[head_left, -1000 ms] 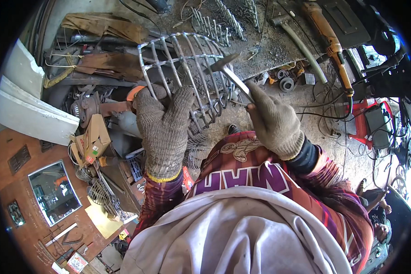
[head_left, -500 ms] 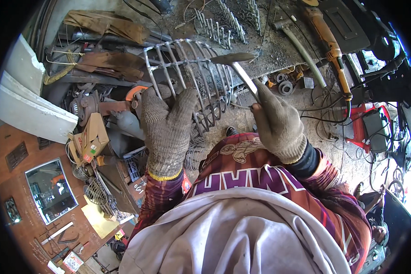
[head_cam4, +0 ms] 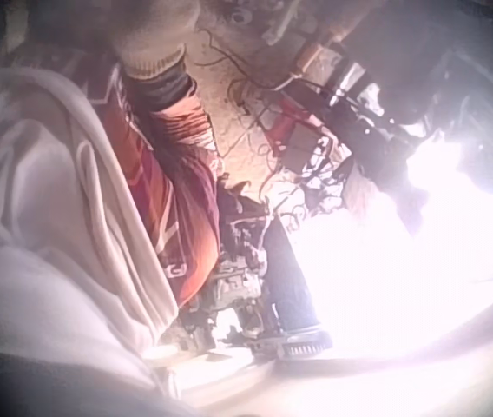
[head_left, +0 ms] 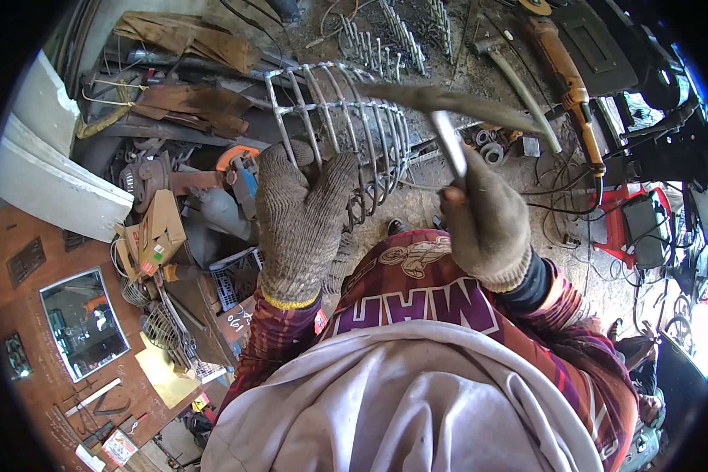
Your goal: The person welds a curved metal wire cage structure by holding it in gloved hands and using a welding tool to join the wire segments. They use a small hammer to tap and shape the metal wires between welding sessions.
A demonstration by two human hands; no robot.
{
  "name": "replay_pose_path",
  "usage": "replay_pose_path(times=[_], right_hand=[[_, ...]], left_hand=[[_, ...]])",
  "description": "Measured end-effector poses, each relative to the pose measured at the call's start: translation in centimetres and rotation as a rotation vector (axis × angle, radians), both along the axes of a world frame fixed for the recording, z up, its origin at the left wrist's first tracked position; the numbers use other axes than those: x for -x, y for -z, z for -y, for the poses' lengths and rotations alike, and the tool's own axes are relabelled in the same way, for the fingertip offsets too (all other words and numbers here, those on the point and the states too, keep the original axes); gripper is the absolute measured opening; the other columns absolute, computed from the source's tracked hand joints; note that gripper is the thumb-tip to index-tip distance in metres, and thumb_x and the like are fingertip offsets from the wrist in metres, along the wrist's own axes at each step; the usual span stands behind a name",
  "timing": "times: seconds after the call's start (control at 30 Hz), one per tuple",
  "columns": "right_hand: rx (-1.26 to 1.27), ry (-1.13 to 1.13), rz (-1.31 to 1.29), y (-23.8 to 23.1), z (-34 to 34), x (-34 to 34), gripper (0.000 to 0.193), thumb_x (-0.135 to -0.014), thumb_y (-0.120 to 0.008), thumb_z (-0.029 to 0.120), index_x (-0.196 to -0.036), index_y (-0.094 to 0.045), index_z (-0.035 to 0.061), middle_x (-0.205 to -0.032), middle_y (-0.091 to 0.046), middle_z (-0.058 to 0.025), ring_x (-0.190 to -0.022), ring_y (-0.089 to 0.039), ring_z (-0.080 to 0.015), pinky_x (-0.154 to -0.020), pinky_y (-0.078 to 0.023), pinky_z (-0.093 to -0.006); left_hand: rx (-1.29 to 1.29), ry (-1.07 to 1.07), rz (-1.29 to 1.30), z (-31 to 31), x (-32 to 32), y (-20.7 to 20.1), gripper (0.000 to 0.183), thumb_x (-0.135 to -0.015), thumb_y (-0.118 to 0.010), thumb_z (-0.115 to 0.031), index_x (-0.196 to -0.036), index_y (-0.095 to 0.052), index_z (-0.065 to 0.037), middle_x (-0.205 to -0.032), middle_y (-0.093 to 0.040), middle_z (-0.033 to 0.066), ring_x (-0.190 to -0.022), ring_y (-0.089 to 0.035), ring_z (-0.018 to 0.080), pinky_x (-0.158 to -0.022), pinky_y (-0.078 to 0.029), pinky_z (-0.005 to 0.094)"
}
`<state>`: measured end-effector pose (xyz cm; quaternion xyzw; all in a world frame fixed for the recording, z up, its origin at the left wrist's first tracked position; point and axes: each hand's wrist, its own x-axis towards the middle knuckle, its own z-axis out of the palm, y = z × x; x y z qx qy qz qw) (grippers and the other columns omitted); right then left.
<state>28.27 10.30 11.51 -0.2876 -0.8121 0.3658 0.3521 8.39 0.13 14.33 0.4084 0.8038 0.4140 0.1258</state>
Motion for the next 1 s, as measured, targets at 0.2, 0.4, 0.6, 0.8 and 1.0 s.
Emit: replay_pose_path(times=[0.2,0.4,0.6,0.8,1.0], right_hand=[[-0.055,-0.027,0.093,0.6,0.1,-0.2,0.047,-0.092,-0.063,0.01,-0.137,-0.054,0.0029,-0.084,-0.068,-0.0177,-0.069,-0.069,-0.0353,-0.06,-0.054,-0.0437],[-0.065,-0.036,-0.021,-0.8,-0.2,0.1,0.046,-0.094,-0.061,0.011,-0.138,-0.052,-0.0016,-0.081,-0.066,-0.0179,-0.068,-0.068,-0.0359,-0.06,-0.052,-0.0421],[-0.077,-0.085,0.06,0.2,-0.2,0.6,0.046,-0.093,-0.061,0.01,-0.137,-0.052,-0.0015,-0.082,-0.066,-0.0198,-0.069,-0.068,-0.0361,-0.061,-0.053,-0.0431],[-0.037,-0.083,-0.052,-2.1,0.1,0.6,0.045,-0.093,-0.061,0.008,-0.136,-0.053,-0.0027,-0.078,-0.064,-0.0183,-0.066,-0.066,-0.034,-0.06,-0.051,-0.0404],[-0.089,-0.072,-0.037,-1.5,0.2,1.0,0.046,-0.092,-0.063,0.009,-0.137,-0.053,-0.0004,-0.075,-0.064,-0.017,-0.063,-0.066,-0.0342,-0.058,-0.051,-0.0422]], left_hand=[[-0.104,0.023,0.061,-0.3,-0.4,0.3,0.026,-0.088,-0.076,-0.014,-0.105,-0.06,-0.002,-0.093,-0.068,0.0058,-0.078,-0.061,0.0111,-0.069,-0.049,0.0296],[-0.039,0.011,0.032,-0.4,-1.1,-0.9,0.021,-0.088,-0.076,-0.013,-0.097,-0.061,-0.002,-0.083,-0.063,0.0037,-0.071,-0.056,0.0114,-0.063,-0.045,0.0303],[-0.092,0.013,0.1,-0.4,-1.4,-1.1,0.02,-0.088,-0.076,-0.013,-0.098,-0.062,-0.002,-0.079,-0.061,0.0026,-0.069,-0.053,0.0114,-0.062,-0.044,0.0299],[-0.121,0.045,0.002,-0.3,-1.4,-0.7,0.025,-0.087,-0.076,-0.016,-0.097,-0.06,0.0,-0.079,-0.062,0.0044,-0.067,-0.055,0.0127,-0.06,-0.045,0.0298],[-0.111,0.112,0.055,-1.0,-1.9,-0.9,0.026,-0.088,-0.071,-0.012,-0.103,-0.054,0.001,-0.08,-0.06,0.013,-0.066,-0.06,0.025,-0.06,-0.047,0.0391]])
